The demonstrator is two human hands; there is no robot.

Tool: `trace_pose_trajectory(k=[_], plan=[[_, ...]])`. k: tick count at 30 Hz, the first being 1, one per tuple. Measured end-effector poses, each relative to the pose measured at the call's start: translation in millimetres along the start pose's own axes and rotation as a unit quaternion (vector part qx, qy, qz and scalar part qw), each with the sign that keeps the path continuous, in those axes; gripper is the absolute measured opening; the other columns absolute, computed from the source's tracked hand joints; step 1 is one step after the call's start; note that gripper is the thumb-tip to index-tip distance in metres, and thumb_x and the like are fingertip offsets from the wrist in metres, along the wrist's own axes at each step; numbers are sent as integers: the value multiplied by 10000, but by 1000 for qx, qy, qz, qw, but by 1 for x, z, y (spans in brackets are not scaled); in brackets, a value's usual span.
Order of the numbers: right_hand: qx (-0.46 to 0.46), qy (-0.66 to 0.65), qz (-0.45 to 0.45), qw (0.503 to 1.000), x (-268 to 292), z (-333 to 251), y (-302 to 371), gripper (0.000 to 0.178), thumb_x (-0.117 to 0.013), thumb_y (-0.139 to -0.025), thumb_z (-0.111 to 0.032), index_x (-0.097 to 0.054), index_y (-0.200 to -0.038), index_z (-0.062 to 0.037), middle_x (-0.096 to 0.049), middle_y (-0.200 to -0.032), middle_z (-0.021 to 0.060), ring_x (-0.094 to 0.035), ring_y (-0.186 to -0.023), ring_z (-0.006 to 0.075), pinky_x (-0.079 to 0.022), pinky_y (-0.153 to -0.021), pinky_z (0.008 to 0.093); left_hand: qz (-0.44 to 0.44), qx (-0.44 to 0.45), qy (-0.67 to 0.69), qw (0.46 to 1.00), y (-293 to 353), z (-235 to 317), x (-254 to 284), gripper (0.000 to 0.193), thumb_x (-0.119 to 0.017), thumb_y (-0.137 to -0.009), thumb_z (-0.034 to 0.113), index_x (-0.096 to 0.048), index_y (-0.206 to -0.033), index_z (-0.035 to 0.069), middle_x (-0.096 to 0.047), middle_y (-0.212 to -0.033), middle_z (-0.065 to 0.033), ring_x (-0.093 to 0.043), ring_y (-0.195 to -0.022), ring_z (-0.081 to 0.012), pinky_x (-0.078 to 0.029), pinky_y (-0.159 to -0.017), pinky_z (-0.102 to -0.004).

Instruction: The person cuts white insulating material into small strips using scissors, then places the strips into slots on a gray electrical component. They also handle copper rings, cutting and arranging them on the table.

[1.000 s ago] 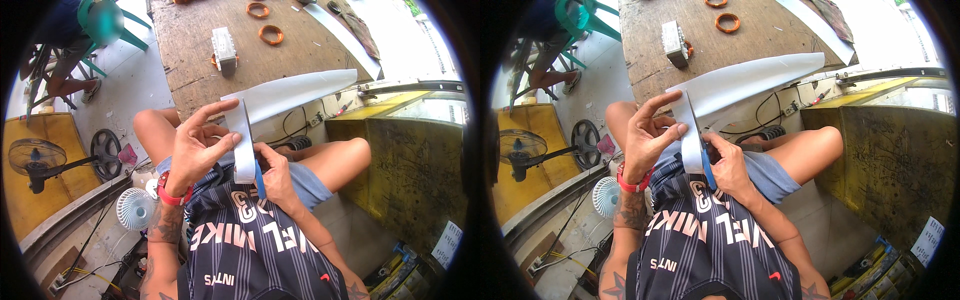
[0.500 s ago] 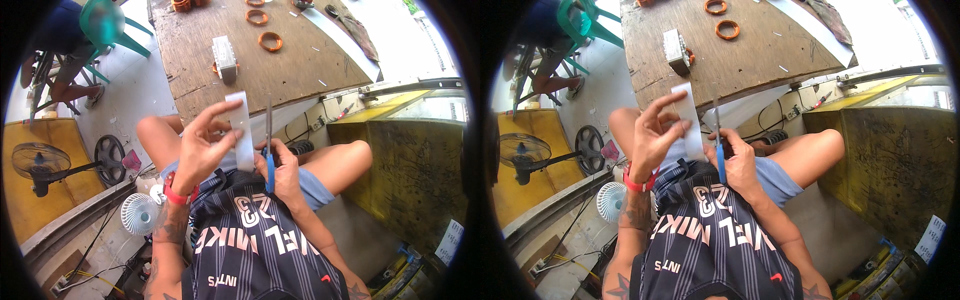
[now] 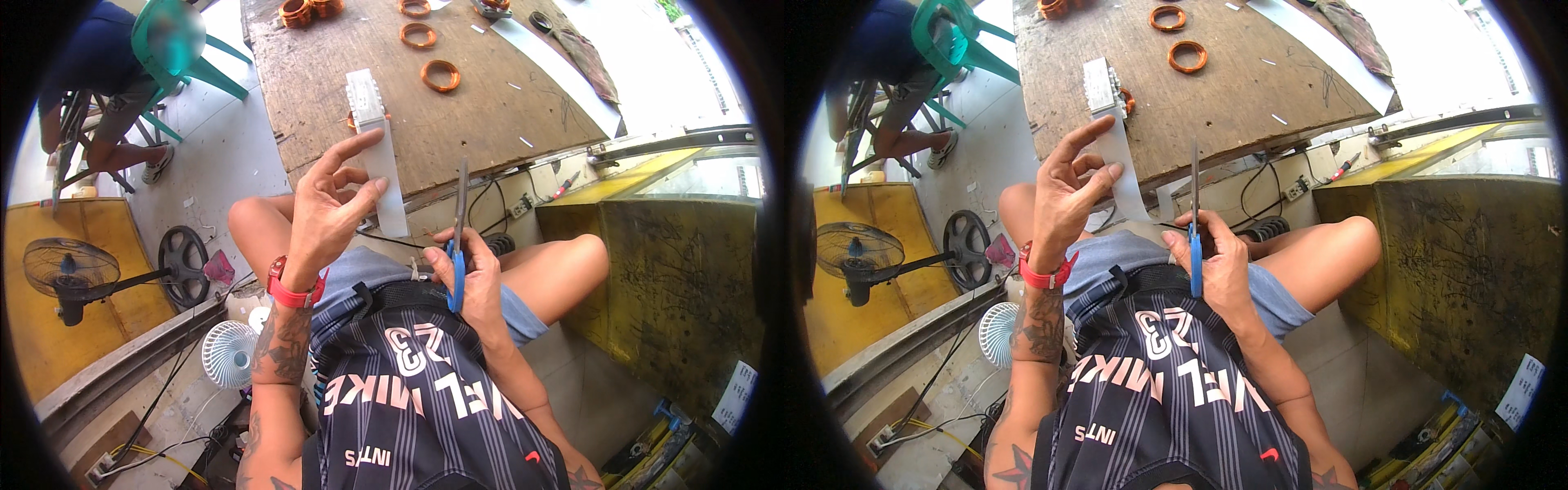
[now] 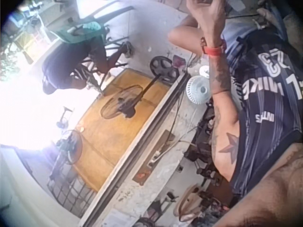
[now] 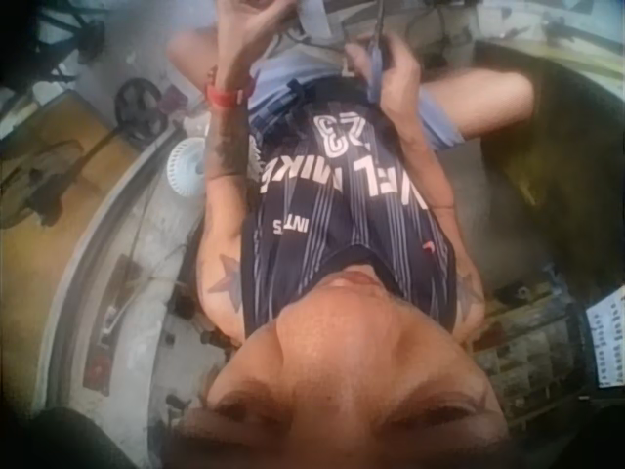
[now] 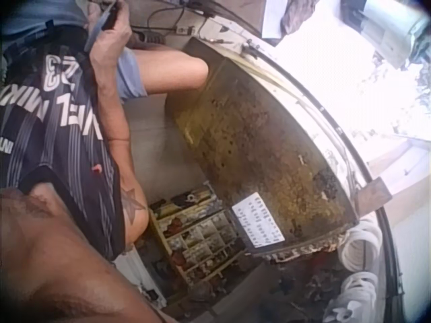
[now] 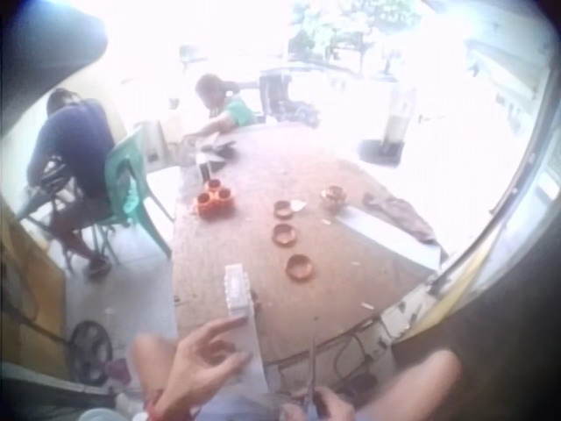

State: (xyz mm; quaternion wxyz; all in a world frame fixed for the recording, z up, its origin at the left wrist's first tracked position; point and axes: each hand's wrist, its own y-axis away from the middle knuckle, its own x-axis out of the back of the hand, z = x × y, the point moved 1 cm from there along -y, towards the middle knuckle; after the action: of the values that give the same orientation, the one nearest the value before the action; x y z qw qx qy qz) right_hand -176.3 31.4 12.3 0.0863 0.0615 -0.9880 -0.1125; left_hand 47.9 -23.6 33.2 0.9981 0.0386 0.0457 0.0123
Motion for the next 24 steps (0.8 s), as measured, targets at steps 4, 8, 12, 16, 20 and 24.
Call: trace_pose_trajectory(k=[4, 8, 12, 16, 20, 24], plan=[[18, -24, 20, 999, -5, -7, -6, 366, -858, -909, -170, -686, -1193, -15, -736, -868, 58, -668, -776, 89, -538, -720, 256, -1, 27, 20, 999, 5, 7, -2, 581, -704, -936, -27, -554, -1496, 16, -698, -1257, -120, -671, -994, -120, -587, -753, -250], [86, -60, -2, 994, -8, -10, -16, 421, -872, -868, -123, -697, -1242, -41, -768, -1056, 96, -665, -881, 123, -544, -843, 293, -16, -13, 88, 996, 20, 9, -18, 753, -751, -938, -9, -395, -1600, 51, -707, -1258, -177, -695, -1012, -155, -585, -773, -280], [78, 122, -125, 981, 2, -4, -20, 395, -849, -847, -99, -697, -1207, -43, -765, -1022, 137, -717, -864, 208, -569, -800, 344, 128, -82, 119, 981, 23, 7, 18, 556, -749, -974, 35, -514, -1478, 35, -756, -1161, -147, -722, -993, -168, -606, -794, -319], [313, 297, -70, 899, 15, -13, -12, 470, -830, -685, -1, -702, -1130, -78, -721, -895, 75, -696, -790, 255, -544, -715, 375, 272, -114, 304, 906, 31, 5, 91, 275, -556, -1098, 79, -600, -1365, 31, -691, -1351, -174, -705, -1150, -220, -620, -939, -379], [427, 362, -94, 823, 26, -35, 3, 511, -811, -664, -26, -706, -1155, -121, -669, -816, 0, -657, -731, 194, -495, -639, 352, 58, 91, 184, 977, 67, -18, 74, 299, -547, -1106, 142, -569, -1398, 81, -631, -1439, -191, -644, -1288, -270, -576, -1059, -453], [509, 332, -219, 764, 5, -36, 8, 337, -678, -901, -190, -677, -1230, -119, -654, -884, -18, -655, -821, 137, -490, -668, 299, -75, 176, 344, 920, 75, -48, 11, 344, -554, -1097, 118, -537, -1437, 164, -462, -1591, -246, -602, -1341, -350, -575, -1059, -520]])
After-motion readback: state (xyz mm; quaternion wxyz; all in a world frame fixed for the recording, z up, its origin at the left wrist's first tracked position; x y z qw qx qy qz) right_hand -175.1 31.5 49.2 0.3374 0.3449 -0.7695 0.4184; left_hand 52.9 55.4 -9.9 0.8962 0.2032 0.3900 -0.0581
